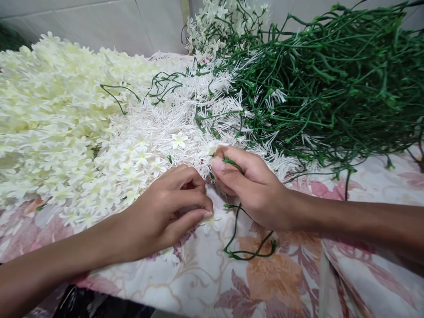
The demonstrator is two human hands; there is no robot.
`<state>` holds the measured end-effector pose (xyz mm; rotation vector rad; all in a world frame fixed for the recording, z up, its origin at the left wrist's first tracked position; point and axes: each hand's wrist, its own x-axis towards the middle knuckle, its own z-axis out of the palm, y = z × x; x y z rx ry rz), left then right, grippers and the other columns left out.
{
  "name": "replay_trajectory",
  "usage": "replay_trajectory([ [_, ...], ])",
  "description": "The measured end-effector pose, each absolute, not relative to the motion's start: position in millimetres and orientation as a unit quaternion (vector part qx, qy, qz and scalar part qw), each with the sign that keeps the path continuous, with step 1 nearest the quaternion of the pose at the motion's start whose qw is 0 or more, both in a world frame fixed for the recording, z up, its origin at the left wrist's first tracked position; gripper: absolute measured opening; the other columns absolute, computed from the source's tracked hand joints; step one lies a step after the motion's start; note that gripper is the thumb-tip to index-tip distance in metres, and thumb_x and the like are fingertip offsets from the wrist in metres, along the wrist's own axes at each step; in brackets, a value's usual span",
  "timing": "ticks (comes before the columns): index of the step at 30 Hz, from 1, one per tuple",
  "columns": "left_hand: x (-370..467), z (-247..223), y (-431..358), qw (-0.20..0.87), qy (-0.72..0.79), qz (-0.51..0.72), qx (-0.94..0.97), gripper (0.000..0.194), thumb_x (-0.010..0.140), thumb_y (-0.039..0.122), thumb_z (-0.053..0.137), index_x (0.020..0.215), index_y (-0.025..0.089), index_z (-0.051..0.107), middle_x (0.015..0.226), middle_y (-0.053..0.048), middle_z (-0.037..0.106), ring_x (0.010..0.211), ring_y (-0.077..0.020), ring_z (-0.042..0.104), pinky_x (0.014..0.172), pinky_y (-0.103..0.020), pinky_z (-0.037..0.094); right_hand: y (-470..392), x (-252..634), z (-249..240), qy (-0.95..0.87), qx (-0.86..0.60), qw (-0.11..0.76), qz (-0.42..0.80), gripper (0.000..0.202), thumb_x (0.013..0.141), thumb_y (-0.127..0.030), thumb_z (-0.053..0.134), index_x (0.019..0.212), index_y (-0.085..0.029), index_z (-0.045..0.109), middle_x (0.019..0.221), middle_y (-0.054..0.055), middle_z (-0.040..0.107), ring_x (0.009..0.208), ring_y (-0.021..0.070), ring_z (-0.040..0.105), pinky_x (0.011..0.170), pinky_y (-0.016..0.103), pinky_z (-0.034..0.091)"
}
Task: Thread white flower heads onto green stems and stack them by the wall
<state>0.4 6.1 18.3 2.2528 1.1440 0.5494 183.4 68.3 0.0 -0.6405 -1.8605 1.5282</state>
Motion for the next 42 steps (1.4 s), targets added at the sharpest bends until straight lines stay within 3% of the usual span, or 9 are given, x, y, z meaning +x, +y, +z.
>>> replay_trajectory([
  [21,1,22,7,0.292,0.409,0.103,0.858,0.017,0.094,0.022,0.049,0.082,0.019,0.062,0.096,-0.007,0.052,0.095,-0.0231,0.045,0.084,-0.037,0.036,68,184,2,-0.714,-0.244,0.309,0.578,0.028,0.096,-0.020,0.043,0.069,-0.021,0.041,0.059,-0.007,0.037,0.049,0.0071,0.032,0.048,0.023,0.030],
  [26,2,26,6,0.280,0.404,0.073,0.868,0.014,0.089,0.017,0.053,0.079,0.019,0.062,0.094,-0.006,0.055,0.093,-0.0245,0.045,0.081,-0.038,0.035,69,184,4,-0.756,-0.249,0.270,0.542,0.030,0.095,-0.024,0.045,0.067,-0.018,0.052,0.061,-0.003,0.052,0.053,0.0086,0.043,0.047,0.023,0.033],
  [32,-2,33,10,0.365,0.406,0.075,0.834,0.021,0.094,0.023,0.046,0.076,0.018,0.055,0.085,-0.004,0.052,0.088,-0.0222,0.048,0.075,-0.034,0.041,69,185,4,-0.763,-0.246,0.259,0.538,0.026,0.092,-0.022,0.050,0.067,-0.017,0.056,0.061,-0.003,0.053,0.055,0.0094,0.045,0.049,0.023,0.034],
  [35,-8,34,14,0.443,0.427,0.111,0.781,0.019,0.096,0.024,0.043,0.082,0.019,0.055,0.086,-0.004,0.052,0.089,-0.0203,0.050,0.071,-0.029,0.045,67,187,1,-0.761,-0.258,0.264,0.534,0.015,0.092,-0.020,0.050,0.079,-0.019,0.057,0.064,-0.004,0.052,0.057,0.0100,0.045,0.051,0.024,0.034],
  [38,-13,34,15,0.549,0.418,0.192,0.698,0.015,0.094,0.022,0.046,0.083,0.019,0.055,0.088,-0.003,0.051,0.081,-0.0164,0.051,0.065,-0.024,0.045,64,189,0,-0.732,-0.289,0.275,0.552,0.005,0.095,-0.023,0.046,0.099,-0.024,0.046,0.065,-0.007,0.047,0.053,0.0102,0.041,0.048,0.024,0.031],
  [42,-15,35,14,0.594,0.439,0.396,0.545,0.014,0.089,0.025,0.053,0.077,0.018,0.055,0.083,-0.003,0.046,0.072,-0.0142,0.048,0.061,-0.025,0.043,61,188,2,-0.771,-0.288,0.286,0.491,0.010,0.096,-0.030,0.044,0.090,-0.024,0.039,0.067,-0.005,0.042,0.056,0.0121,0.038,0.053,0.026,0.031],
])
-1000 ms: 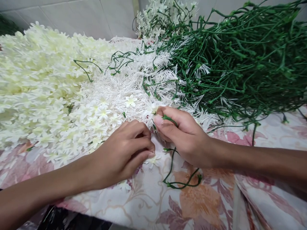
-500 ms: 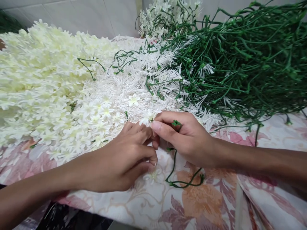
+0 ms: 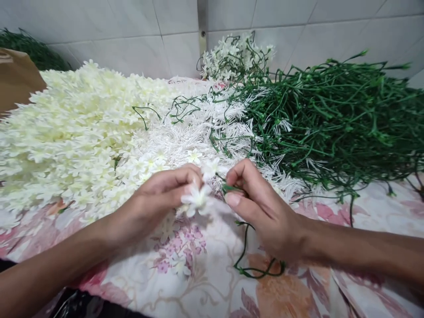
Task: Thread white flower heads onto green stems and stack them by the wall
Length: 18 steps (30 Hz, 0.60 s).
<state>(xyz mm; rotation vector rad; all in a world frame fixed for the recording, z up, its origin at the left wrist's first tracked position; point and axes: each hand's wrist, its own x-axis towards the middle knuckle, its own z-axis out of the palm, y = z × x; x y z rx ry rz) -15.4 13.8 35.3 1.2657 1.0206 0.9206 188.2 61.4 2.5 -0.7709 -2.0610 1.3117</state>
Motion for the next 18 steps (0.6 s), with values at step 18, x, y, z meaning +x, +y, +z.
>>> replay_trajectory([
  [18,-9,26,8,0.428,0.488,0.469,0.599,0.015,0.093,0.027,0.054,0.080,0.020,0.056,0.092,-0.003,0.045,0.084,-0.0155,0.045,0.072,-0.027,0.042,62,184,-1,-0.882,-0.197,0.144,0.402,0.053,0.101,-0.043,0.023,0.053,-0.019,0.028,0.048,-0.005,0.028,0.045,0.0084,0.024,0.052,0.029,0.019],
])
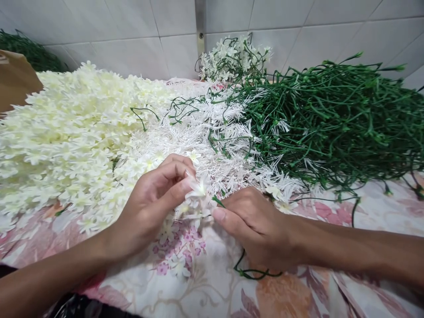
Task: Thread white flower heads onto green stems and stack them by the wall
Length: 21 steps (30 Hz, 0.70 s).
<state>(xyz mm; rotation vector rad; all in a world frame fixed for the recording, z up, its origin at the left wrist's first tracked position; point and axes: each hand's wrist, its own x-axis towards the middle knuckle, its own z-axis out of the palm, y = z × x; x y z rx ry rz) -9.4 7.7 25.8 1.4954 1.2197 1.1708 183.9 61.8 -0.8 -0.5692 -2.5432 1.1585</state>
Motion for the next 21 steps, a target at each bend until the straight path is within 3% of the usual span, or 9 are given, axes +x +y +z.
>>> replay_trajectory([
  [4,-5.0,26.0,5.0,0.364,0.492,0.463,0.641,0.014,0.095,0.026,0.052,0.083,0.021,0.056,0.091,-0.002,0.046,0.087,-0.0149,0.046,0.078,-0.026,0.042,64.1,185.7,-2.3,-0.886,-0.154,0.150,0.411,0.049,0.101,-0.041,0.027,0.057,-0.019,0.031,0.052,-0.005,0.032,0.048,0.0087,0.026,0.054,0.028,0.021],
  [14,-3.6,28.2,1.8,0.302,0.501,0.434,0.685,0.012,0.095,0.021,0.051,0.084,0.020,0.056,0.092,0.000,0.048,0.089,-0.0122,0.047,0.079,-0.020,0.042,62.6,186.7,-3.0,-0.886,-0.161,0.151,0.407,0.045,0.099,-0.036,0.030,0.058,-0.019,0.031,0.051,-0.005,0.031,0.047,0.0086,0.026,0.054,0.027,0.021],
  [21,-1.4,27.7,0.9,0.320,0.500,0.430,0.681,0.011,0.095,0.021,0.051,0.085,0.020,0.056,0.089,0.001,0.053,0.086,-0.0112,0.052,0.079,-0.021,0.043,62.8,186.3,-2.7,-0.889,-0.148,0.150,0.407,0.045,0.100,-0.035,0.029,0.059,-0.018,0.032,0.052,-0.005,0.032,0.048,0.0083,0.026,0.054,0.027,0.020],
])
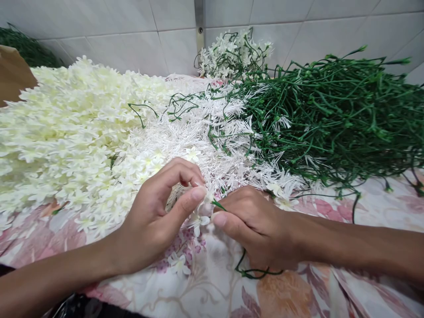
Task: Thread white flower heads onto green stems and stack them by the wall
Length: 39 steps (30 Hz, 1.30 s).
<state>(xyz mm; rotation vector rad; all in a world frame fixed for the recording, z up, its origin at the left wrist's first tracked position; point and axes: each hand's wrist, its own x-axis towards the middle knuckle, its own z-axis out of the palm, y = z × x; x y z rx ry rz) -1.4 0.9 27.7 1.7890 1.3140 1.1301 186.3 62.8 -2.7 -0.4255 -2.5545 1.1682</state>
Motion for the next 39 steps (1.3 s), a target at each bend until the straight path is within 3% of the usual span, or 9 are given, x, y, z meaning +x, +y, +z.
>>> replay_trajectory([
  [5,-2,26,0,0.352,0.488,0.427,0.675,0.010,0.096,0.023,0.051,0.088,0.022,0.055,0.086,0.002,0.057,0.081,-0.0102,0.055,0.073,-0.020,0.045,64,187,0,-0.887,-0.154,0.149,0.409,0.047,0.102,-0.038,0.028,0.060,-0.018,0.032,0.052,-0.006,0.031,0.048,0.0080,0.026,0.053,0.026,0.021],
  [9,-3,25,1,0.317,0.490,0.430,0.689,0.008,0.096,0.022,0.051,0.090,0.022,0.056,0.093,0.000,0.059,0.088,-0.0123,0.057,0.079,-0.024,0.046,63,188,2,-0.870,-0.193,0.167,0.421,0.041,0.102,-0.045,0.030,0.069,-0.020,0.034,0.056,-0.007,0.035,0.049,0.0083,0.032,0.051,0.024,0.023],
  [13,-5,25,3,0.261,0.494,0.419,0.716,0.006,0.091,0.018,0.058,0.087,0.022,0.060,0.092,-0.001,0.060,0.089,-0.0133,0.057,0.079,-0.025,0.046,62,189,5,-0.863,-0.217,0.181,0.419,0.032,0.102,-0.037,0.031,0.074,-0.022,0.033,0.059,-0.007,0.037,0.051,0.0089,0.035,0.051,0.024,0.025],
  [21,-13,23,6,0.289,0.494,0.410,0.710,0.007,0.087,0.017,0.064,0.087,0.023,0.062,0.081,0.002,0.065,0.078,-0.0125,0.061,0.070,-0.024,0.048,65,188,4,-0.847,-0.189,0.213,0.449,0.030,0.102,-0.031,0.039,0.074,-0.020,0.042,0.061,-0.007,0.041,0.054,0.0068,0.040,0.053,0.021,0.029],
  [24,-14,22,8,0.278,0.489,0.433,0.704,0.013,0.085,0.017,0.067,0.096,0.025,0.064,0.088,0.001,0.067,0.083,-0.0139,0.063,0.073,-0.025,0.049,65,188,4,-0.833,-0.174,0.234,0.470,0.030,0.101,-0.028,0.042,0.072,-0.019,0.045,0.062,-0.007,0.041,0.055,0.0055,0.039,0.053,0.019,0.029],
  [29,-16,27,7,0.245,0.466,0.420,0.739,0.014,0.086,0.015,0.066,0.091,0.028,0.069,0.083,0.001,0.070,0.079,-0.0156,0.065,0.075,-0.030,0.050,64,186,4,-0.821,-0.184,0.244,0.482,0.030,0.100,-0.027,0.043,0.071,-0.018,0.047,0.062,-0.007,0.042,0.055,0.0056,0.039,0.053,0.020,0.030],
  [33,-18,30,3,0.251,0.460,0.411,0.746,0.016,0.086,0.022,0.067,0.100,0.029,0.068,0.090,0.000,0.070,0.086,-0.0179,0.065,0.080,-0.033,0.050,64,185,5,-0.813,-0.197,0.258,0.484,0.033,0.100,-0.028,0.044,0.069,-0.019,0.043,0.062,-0.007,0.041,0.053,0.0059,0.037,0.054,0.021,0.031],
  [36,-18,25,2,0.261,0.475,0.414,0.731,0.025,0.080,0.025,0.074,0.103,0.029,0.066,0.092,-0.001,0.068,0.087,-0.0182,0.063,0.078,-0.031,0.050,64,184,5,-0.812,-0.193,0.260,0.486,0.033,0.100,-0.028,0.044,0.068,-0.019,0.043,0.063,-0.006,0.041,0.054,0.0064,0.038,0.055,0.021,0.032],
  [39,-16,22,2,0.243,0.505,0.410,0.719,0.031,0.083,0.022,0.071,0.112,0.030,0.064,0.099,-0.002,0.069,0.088,-0.0173,0.064,0.077,-0.029,0.051,65,183,5,-0.816,-0.185,0.263,0.481,0.035,0.099,-0.027,0.045,0.066,-0.019,0.041,0.061,-0.007,0.039,0.053,0.0063,0.036,0.055,0.021,0.031],
])
